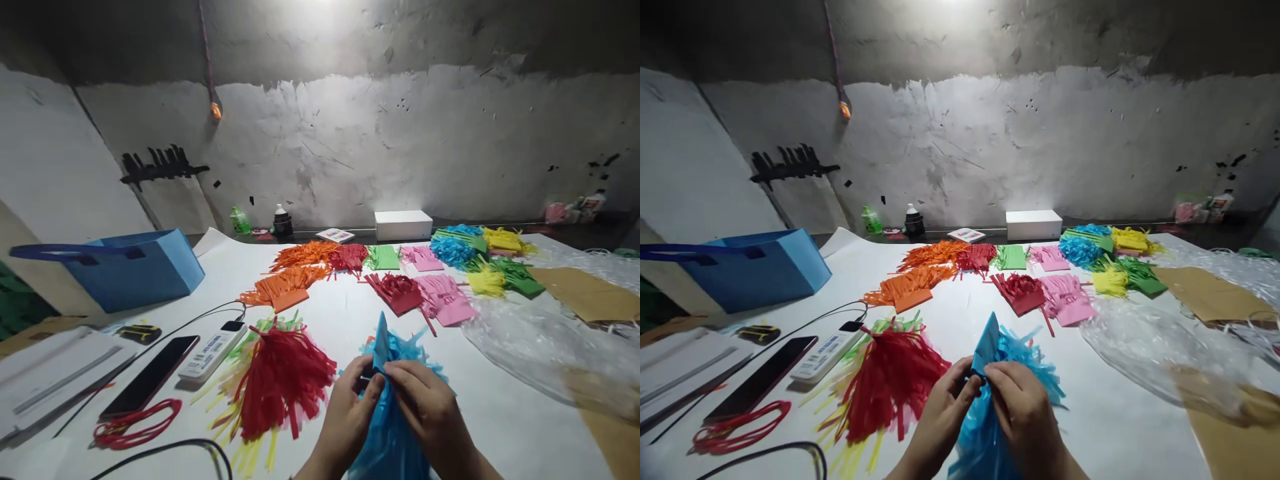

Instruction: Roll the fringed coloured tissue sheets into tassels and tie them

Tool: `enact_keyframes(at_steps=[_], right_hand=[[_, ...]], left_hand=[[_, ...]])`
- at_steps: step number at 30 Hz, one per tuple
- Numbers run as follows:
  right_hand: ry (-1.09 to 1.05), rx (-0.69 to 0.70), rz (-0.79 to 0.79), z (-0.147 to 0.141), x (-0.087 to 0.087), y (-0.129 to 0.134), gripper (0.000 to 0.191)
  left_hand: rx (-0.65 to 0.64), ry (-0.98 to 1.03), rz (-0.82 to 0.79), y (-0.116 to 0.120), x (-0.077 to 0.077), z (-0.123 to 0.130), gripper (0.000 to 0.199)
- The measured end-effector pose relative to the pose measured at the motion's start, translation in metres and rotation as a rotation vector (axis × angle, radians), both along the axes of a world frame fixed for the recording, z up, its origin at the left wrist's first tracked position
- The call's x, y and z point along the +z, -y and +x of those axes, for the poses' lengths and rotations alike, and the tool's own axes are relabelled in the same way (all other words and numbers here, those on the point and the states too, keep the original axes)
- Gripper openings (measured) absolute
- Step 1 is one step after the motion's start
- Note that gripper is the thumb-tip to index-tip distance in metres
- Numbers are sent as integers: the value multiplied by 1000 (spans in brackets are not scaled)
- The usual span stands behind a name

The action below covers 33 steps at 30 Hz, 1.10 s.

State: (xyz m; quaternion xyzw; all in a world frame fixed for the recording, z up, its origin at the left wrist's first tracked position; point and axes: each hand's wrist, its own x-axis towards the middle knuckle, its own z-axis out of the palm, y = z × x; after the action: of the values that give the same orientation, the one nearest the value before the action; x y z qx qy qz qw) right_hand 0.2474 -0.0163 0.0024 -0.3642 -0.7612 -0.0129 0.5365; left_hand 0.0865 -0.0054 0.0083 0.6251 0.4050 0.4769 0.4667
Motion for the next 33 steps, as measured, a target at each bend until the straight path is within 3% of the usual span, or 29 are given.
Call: enact_keyframes(at_steps=[4, 7, 11, 15, 17, 19, 22, 24, 27, 33], right_hand=[[-265, 6, -353, 0, -21, 24, 20], [-430, -58, -672, -1, -27, 33, 8], [-482, -69, -855, 2, -20, 34, 5], [-457, 122, -945, 12, -13, 25, 6], [-410, 196, -907, 16, -11, 21, 8], [-273, 208, -722, 19, -12, 20, 12], [12, 99, -305, 16, -13, 26, 24], [121, -16, -171, 10, -13, 34, 23], [167, -142, -136, 2, -15, 43, 19], [44, -146, -159, -4, -23, 44, 19]], left_hand=[[-22, -6, -38, 20, -30, 6, 38], [-25, 6, -65, 28, -43, 10, 38], [-33, -14, -50, 34, -46, 11, 34], [-13, -71, 4, 34, -38, 11, 33], [3, -82, 0, 33, -34, 10, 34], [6, -81, -17, 31, -35, 10, 34], [5, -65, -67, 31, -44, 8, 39], [71, -49, -123, 32, -52, 6, 46], [138, -28, -161, 37, -54, 6, 55], [-24, -17, -59, 45, -37, 11, 43]])
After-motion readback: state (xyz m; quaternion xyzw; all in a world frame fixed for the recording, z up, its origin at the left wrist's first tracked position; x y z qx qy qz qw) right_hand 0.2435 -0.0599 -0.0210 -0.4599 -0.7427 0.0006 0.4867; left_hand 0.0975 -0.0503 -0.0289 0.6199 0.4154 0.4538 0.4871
